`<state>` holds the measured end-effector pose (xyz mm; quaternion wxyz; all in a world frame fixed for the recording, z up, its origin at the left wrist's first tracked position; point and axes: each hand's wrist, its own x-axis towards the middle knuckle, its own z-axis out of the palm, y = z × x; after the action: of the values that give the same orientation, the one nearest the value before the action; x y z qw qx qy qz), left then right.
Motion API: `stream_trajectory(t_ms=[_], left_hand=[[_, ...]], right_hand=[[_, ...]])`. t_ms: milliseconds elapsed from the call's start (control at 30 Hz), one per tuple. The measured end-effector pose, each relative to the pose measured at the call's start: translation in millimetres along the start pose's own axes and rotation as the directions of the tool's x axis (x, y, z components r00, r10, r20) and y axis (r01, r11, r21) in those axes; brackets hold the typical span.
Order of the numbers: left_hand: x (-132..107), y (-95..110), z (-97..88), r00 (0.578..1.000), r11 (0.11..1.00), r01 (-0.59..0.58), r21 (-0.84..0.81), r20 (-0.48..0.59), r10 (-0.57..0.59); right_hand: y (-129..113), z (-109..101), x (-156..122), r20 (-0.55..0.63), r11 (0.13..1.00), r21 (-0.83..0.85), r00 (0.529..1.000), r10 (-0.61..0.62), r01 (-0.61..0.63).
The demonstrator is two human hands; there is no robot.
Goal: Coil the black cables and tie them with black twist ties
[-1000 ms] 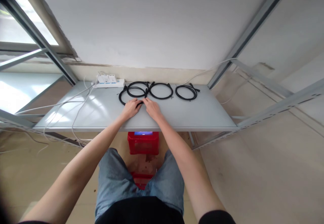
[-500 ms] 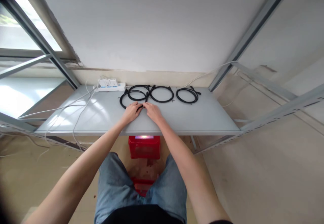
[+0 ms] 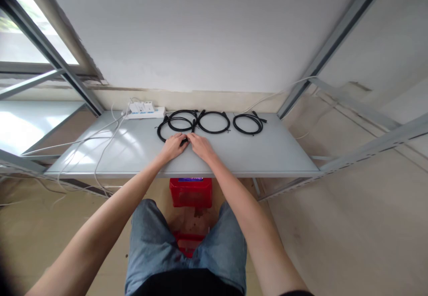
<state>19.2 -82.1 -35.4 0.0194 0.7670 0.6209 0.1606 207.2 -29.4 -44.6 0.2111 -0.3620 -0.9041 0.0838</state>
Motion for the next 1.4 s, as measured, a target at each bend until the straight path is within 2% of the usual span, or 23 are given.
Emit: stream_trajectory(t_ms=[167,267,667,933,1400], left_hand=[[-2,3,-2.7,1.000,1.000,0.014,0.000,0.006,-0.014],[-2,4,-2.6,1.000,1.000,0.013,0.016,0.005,-0.013],[-2,3,-1.0,1.000,1.000,0.018,0.005,0.000,-0.018],[-2,3,-0.7,1.000,1.000,0.002,-0.001,-0.001,-0.002],[-1,1,2.2,1.000,1.000,0.016,-0.020,-0.018,-0.016]], right_hand=[[-8,-2,-2,-0.060,0.990,-0.115,0.995,0.079,-0.086],[-10,-2,-2,-0.052,0.982,-0.148,0.992,0.115,-0.121],[-9,-2,-1,0.048,0.984,-0.173,0.998,0.043,-0.034],[-6,0,0,0.038,0.985,-0.172,0.999,0.013,-0.006],[-13,-4,1,0.047,0.982,-0.184,0.998,0.038,-0.029]])
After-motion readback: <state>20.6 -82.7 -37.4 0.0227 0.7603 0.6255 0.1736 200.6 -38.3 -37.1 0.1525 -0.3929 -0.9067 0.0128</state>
